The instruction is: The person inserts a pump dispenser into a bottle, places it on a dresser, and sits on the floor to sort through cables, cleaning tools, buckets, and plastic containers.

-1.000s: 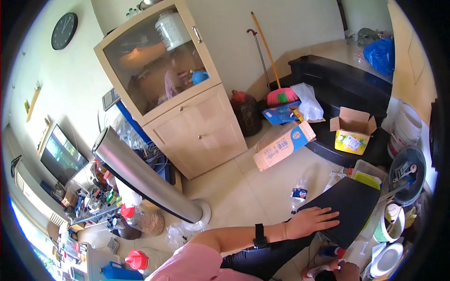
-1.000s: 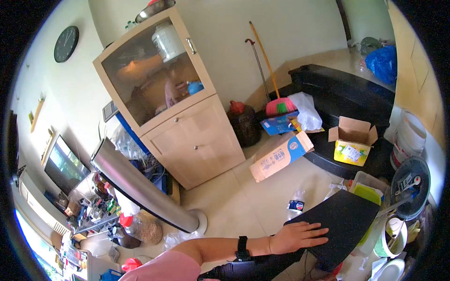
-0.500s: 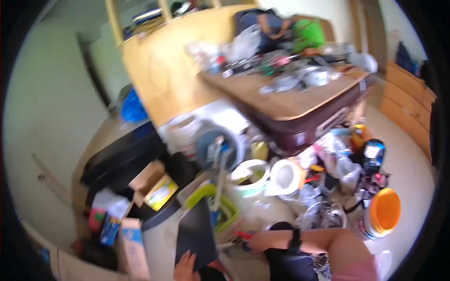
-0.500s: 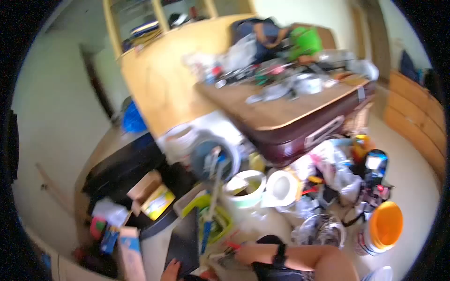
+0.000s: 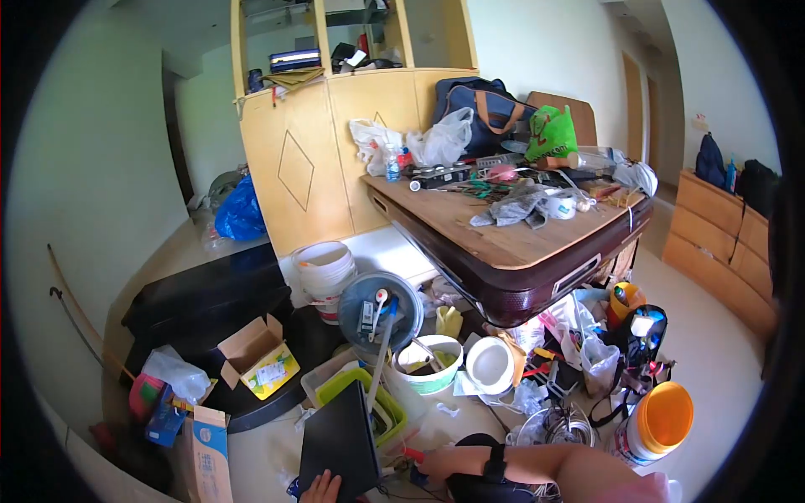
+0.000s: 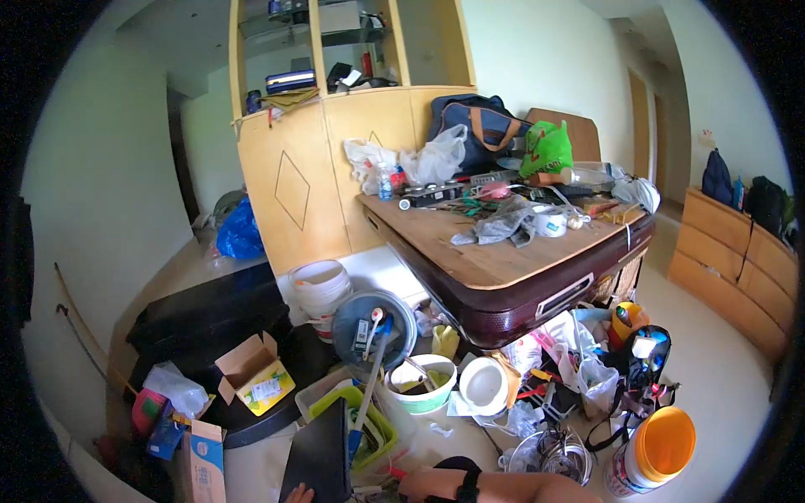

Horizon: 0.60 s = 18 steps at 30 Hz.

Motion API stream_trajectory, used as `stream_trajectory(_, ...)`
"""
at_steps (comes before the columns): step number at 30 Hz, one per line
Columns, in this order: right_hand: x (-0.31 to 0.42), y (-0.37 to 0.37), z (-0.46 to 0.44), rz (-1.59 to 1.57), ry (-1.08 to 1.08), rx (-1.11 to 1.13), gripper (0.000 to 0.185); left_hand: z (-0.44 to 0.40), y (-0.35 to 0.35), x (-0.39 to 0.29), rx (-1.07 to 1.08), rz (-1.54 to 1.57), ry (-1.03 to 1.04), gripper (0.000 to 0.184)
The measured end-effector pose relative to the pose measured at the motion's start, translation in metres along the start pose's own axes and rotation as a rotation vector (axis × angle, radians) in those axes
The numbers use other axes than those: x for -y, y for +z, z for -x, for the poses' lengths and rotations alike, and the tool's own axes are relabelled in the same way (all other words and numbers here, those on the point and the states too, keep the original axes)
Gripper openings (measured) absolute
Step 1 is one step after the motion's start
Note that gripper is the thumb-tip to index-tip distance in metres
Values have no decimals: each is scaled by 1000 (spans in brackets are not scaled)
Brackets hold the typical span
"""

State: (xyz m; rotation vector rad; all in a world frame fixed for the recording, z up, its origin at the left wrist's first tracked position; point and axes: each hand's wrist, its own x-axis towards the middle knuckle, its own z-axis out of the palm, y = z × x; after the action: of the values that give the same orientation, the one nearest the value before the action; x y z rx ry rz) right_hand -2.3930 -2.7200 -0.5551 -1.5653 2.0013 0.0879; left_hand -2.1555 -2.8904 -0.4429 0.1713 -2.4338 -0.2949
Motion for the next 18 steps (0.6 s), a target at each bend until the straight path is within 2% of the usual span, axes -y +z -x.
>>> stream_trajectory(4,6,-8,-1,47,-13,49,30,3,-2,3,-65,13,-4,45)
stream_trajectory(6,-5,13,-23,99,-1,131,30,2,-6,3,-59,42,-21,45)
stream_trajectory(12,-7,25,-35,84,-24,58,28,1,-10,2,-56,48,-25,45)
stream_trajectory(15,-3,9,-25,64,-257,-24,22,0,-6,1,-59,88,-65,44)
stream_trajectory(17,4,2,-23,65,-219,-18,21,-8,-7,-6,-69,104,-62,41)
stream_trajectory(18,7,4,-20,49,-157,-122,22,-8,-2,-5,-87,87,-40,39)
